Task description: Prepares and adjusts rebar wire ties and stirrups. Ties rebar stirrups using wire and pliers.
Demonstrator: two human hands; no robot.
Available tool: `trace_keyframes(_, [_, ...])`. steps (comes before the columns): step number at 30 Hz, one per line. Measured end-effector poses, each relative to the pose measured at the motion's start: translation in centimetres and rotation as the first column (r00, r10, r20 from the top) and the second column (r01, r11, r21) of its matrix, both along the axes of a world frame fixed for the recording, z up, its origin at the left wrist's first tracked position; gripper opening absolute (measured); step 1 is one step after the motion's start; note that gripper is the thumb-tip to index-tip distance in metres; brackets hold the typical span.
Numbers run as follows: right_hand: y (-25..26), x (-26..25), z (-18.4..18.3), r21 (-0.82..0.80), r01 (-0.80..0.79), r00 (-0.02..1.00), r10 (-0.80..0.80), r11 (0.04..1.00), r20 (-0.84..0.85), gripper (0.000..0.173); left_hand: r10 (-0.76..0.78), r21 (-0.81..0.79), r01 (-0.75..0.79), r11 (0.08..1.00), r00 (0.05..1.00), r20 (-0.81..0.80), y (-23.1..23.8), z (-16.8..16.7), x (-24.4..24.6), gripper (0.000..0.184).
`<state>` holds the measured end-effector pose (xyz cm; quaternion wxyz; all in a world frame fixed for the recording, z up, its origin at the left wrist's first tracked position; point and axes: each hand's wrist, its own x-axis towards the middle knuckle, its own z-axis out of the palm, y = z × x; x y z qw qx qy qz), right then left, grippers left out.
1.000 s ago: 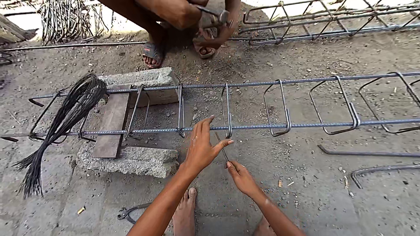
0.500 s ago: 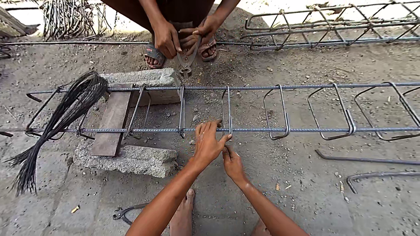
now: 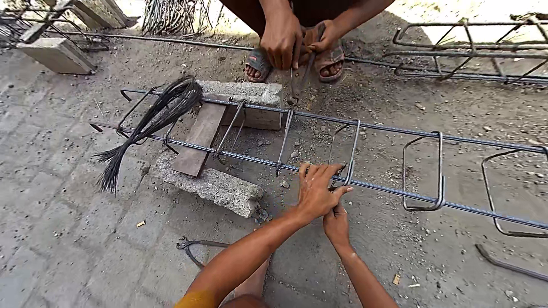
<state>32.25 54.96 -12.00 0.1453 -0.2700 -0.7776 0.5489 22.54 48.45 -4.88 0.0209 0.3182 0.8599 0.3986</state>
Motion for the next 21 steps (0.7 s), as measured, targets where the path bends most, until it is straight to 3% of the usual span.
trace_keyframes(5, [0.6, -0.2, -0.2, -0.020, -0.011, 1.000, 0.011, 1.000, -0.014, 0.030, 0.028, 0.179, -0.009, 0.984, 0.994, -0.104, 0.3, -1.5, 0.1, 0.035])
trace_keyframes(11, [1.7, 0.1, 0.1, -0.084, -0.071, 0.997, 0.070, 0.994, -0.007, 0.026, 0.021, 0.147, -0.004, 0.989, 0.993, -0.112, 0.7, -1.7, 0.2, 0.035])
trace_keyframes(17, [2.6, 0.3, -0.4, -0.183, -0.140, 0.990, 0.141, 0.973, -0.004, 0.028, 0.005, 0.149, 0.023, 0.988, 0.983, -0.185, 0.8, -2.4, 0.0, 0.023])
trace_keyframes(21, [2.8, 1.6, 0.5, -0.137, -0.138, 0.990, 0.138, 0.981, -0.009, 0.033, 0.022, 0.203, 0.026, 0.979, 0.973, -0.230, 1.0, -3.1, 0.1, 0.019])
